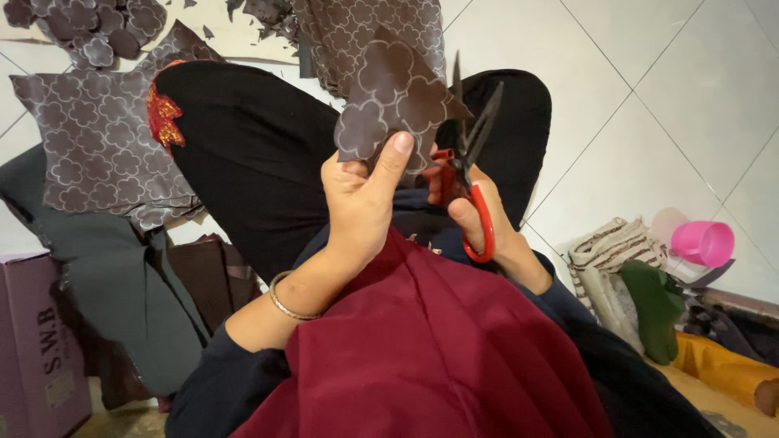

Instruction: The person sits on the floor and uses red-handled scissors to cut a brown patterned fabric into small shapes. They hold the fabric with one hand and cut with the other, occasionally adjusting the fabric's position.

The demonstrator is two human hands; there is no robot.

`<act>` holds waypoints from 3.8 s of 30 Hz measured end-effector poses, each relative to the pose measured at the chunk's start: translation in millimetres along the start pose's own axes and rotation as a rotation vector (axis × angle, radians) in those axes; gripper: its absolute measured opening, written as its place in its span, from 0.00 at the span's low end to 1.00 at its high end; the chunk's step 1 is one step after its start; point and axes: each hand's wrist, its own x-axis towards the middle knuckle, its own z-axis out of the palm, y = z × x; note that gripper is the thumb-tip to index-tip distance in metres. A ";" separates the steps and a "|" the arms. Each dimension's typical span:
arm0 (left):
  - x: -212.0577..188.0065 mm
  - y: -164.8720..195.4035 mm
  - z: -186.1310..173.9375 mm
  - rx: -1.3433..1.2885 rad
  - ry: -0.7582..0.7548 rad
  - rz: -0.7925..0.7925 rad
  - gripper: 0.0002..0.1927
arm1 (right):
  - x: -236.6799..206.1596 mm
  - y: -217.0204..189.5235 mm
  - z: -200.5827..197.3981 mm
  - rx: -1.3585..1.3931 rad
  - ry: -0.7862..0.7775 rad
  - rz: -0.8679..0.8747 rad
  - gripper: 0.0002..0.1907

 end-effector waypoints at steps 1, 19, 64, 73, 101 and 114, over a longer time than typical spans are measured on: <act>-0.7 -0.6 -0.2 -0.004 -0.009 -0.004 0.06 | 0.0 -0.8 0.9 -0.014 -0.009 -0.005 0.52; -9.3 5.5 5.4 0.008 -0.097 -0.033 0.08 | 4.8 -2.4 4.7 -0.061 -0.013 -0.041 0.52; 26.3 47.2 -22.7 0.411 -0.420 -0.269 0.12 | 13.1 -18.7 -31.0 0.120 0.148 -0.021 0.27; 30.6 47.4 -15.2 -0.148 -0.234 -0.154 0.22 | 18.4 -30.9 1.7 0.346 0.392 -0.031 0.13; 9.9 21.1 6.6 -0.019 0.111 0.089 0.06 | -4.1 10.1 2.2 -0.220 -0.002 -0.057 0.38; 4.4 15.3 11.2 -0.059 0.159 0.091 0.06 | -3.3 8.0 4.5 -0.208 -0.047 -0.069 0.38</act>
